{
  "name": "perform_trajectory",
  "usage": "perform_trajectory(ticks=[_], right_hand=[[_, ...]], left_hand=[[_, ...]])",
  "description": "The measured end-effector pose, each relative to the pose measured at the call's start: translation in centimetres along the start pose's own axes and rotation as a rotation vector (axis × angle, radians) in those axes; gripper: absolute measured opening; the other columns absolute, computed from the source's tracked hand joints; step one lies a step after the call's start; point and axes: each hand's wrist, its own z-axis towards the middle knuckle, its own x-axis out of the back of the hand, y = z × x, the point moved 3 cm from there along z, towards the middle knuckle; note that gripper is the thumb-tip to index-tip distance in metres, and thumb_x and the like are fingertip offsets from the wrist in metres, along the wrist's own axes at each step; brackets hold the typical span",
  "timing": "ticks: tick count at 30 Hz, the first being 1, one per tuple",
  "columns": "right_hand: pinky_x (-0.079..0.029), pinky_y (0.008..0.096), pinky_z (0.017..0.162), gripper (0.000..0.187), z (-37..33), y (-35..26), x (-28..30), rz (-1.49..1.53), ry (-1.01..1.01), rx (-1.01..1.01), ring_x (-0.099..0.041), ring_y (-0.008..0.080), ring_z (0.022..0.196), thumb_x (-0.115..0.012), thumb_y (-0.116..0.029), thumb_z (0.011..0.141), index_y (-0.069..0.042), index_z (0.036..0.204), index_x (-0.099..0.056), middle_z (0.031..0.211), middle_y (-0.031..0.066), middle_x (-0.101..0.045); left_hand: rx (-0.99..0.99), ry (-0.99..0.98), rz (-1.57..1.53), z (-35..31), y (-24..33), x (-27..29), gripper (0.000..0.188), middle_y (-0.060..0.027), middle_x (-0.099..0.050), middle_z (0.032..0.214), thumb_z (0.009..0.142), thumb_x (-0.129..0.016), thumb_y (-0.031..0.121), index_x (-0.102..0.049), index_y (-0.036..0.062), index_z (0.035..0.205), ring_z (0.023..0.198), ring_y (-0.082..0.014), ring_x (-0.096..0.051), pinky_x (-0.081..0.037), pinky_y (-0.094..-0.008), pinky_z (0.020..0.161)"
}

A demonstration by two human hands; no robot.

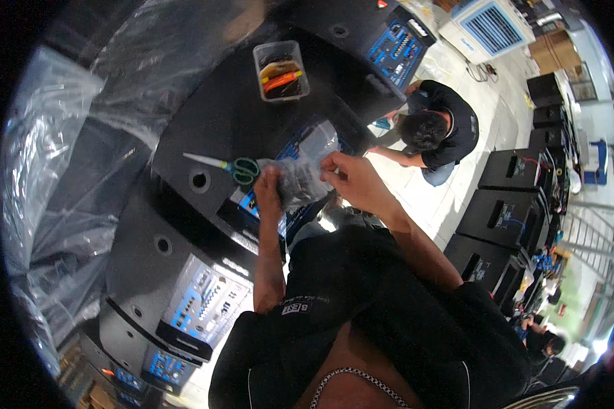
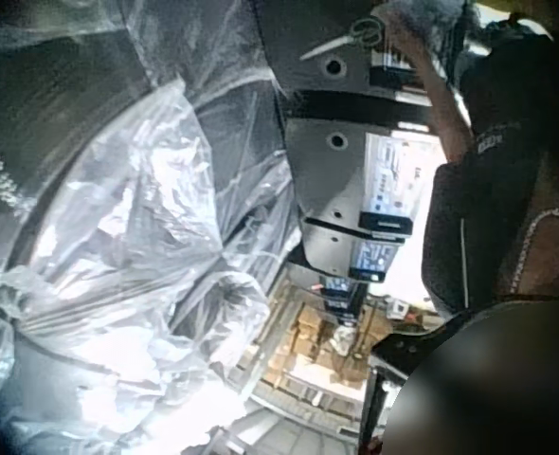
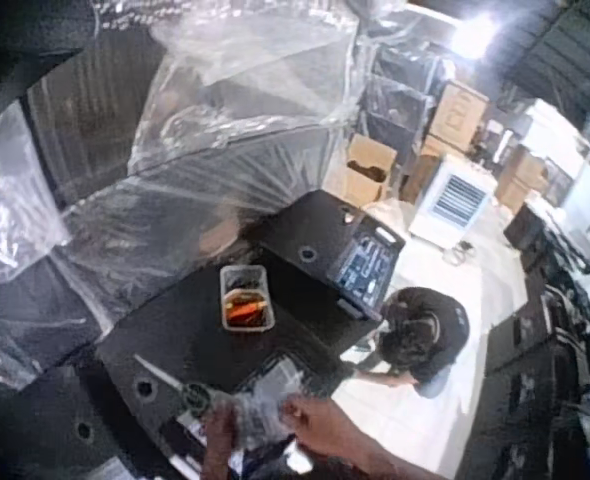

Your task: The person assembles electronic components into a large black speaker cabinet. They insert small black parts from a plastic bag into the blue control panel, connect wires, and use a power drill to secure components. Other workers are visible in the background performing similar assembly tasks.

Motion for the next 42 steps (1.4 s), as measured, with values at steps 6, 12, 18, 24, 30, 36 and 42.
perform_trajectory(ticks=[6,12,18,24,30,36,42], right_hand=[[-0.048,0.0295,0.062,0.023,-2.4,2.9,5.3,-0.031,0.250,-0.205,-0.062,0.0167,0.070,-0.068,-0.010,0.077,-0.001,0.096,-0.057,0.088,0.0089,-0.065],[-0.049,0.0318,0.069,0.036,-3.6,4.9,7.4,0.011,0.338,-0.150,-0.059,0.0160,0.076,-0.071,-0.010,0.076,0.001,0.108,-0.056,0.092,0.0089,-0.065],[-0.046,0.0313,0.082,0.021,-4.4,3.9,11.8,0.015,0.068,0.049,-0.061,0.0172,0.088,-0.059,-0.006,0.083,-0.002,0.102,-0.066,0.098,0.0090,-0.067],[-0.050,0.0280,0.076,0.029,-3.6,9.3,15.7,0.443,-0.033,0.044,-0.062,0.0138,0.082,-0.054,-0.003,0.087,-0.003,0.114,-0.063,0.093,0.0077,-0.068],[-0.051,0.0305,0.064,0.025,-4.5,14.1,20.4,0.150,-0.083,-0.050,-0.064,0.0177,0.068,-0.065,-0.014,0.083,-0.005,0.106,-0.066,0.080,0.0121,-0.068],[-0.051,0.0352,0.067,0.025,-7.2,19.1,25.4,0.135,0.027,0.117,-0.067,0.0308,0.075,-0.068,-0.015,0.076,-0.005,0.099,-0.068,0.084,0.0174,-0.068],[-0.050,0.0327,0.065,0.015,-8.3,20.3,31.4,0.048,0.214,0.217,-0.066,0.0278,0.071,-0.066,-0.002,0.075,0.001,0.089,-0.065,0.080,0.0173,-0.066]], left_hand=[[0.085,-0.125,-0.054,-0.7,0.4,-4.2,0.028,0.0025,-0.057,0.085,0.096,-0.052,0.029,-0.063,0.0039,0.090,0.076,-0.0068,-0.050,-0.042,-0.0231,0.071],[-0.014,-0.236,0.293,0.9,1.4,-7.6,0.027,0.0037,-0.055,0.080,0.097,-0.052,0.026,-0.061,0.0032,0.086,0.075,-0.0054,-0.047,-0.039,-0.0222,0.070],[-0.079,-0.079,0.337,0.4,2.9,-12.7,0.030,0.0023,-0.057,0.080,0.096,-0.053,0.030,-0.059,0.0029,0.084,0.075,-0.0065,-0.047,-0.038,-0.0228,0.070],[-0.128,-0.168,0.434,0.0,-0.2,-17.0,0.030,0.0020,-0.057,0.077,0.095,-0.054,0.029,-0.061,0.0035,0.083,0.072,-0.0065,-0.048,-0.040,-0.0236,0.068],[-0.072,-0.123,0.641,-3.2,-4.0,-23.9,0.033,-0.0018,-0.062,0.082,0.097,-0.051,0.030,-0.063,-0.0002,0.091,0.075,-0.0092,-0.052,-0.042,-0.0261,0.071],[-0.087,-0.175,0.714,-6.3,-8.7,-30.4,0.032,-0.0012,-0.061,0.083,0.097,-0.050,0.030,-0.062,0.0006,0.093,0.081,-0.0097,-0.052,-0.043,-0.0265,0.073],[0.141,0.069,0.399,-5.5,-11.4,-30.1,0.034,-0.0025,-0.060,0.089,0.094,-0.054,0.036,-0.061,0.0033,0.099,0.084,-0.0115,-0.055,-0.045,-0.0294,0.077]])
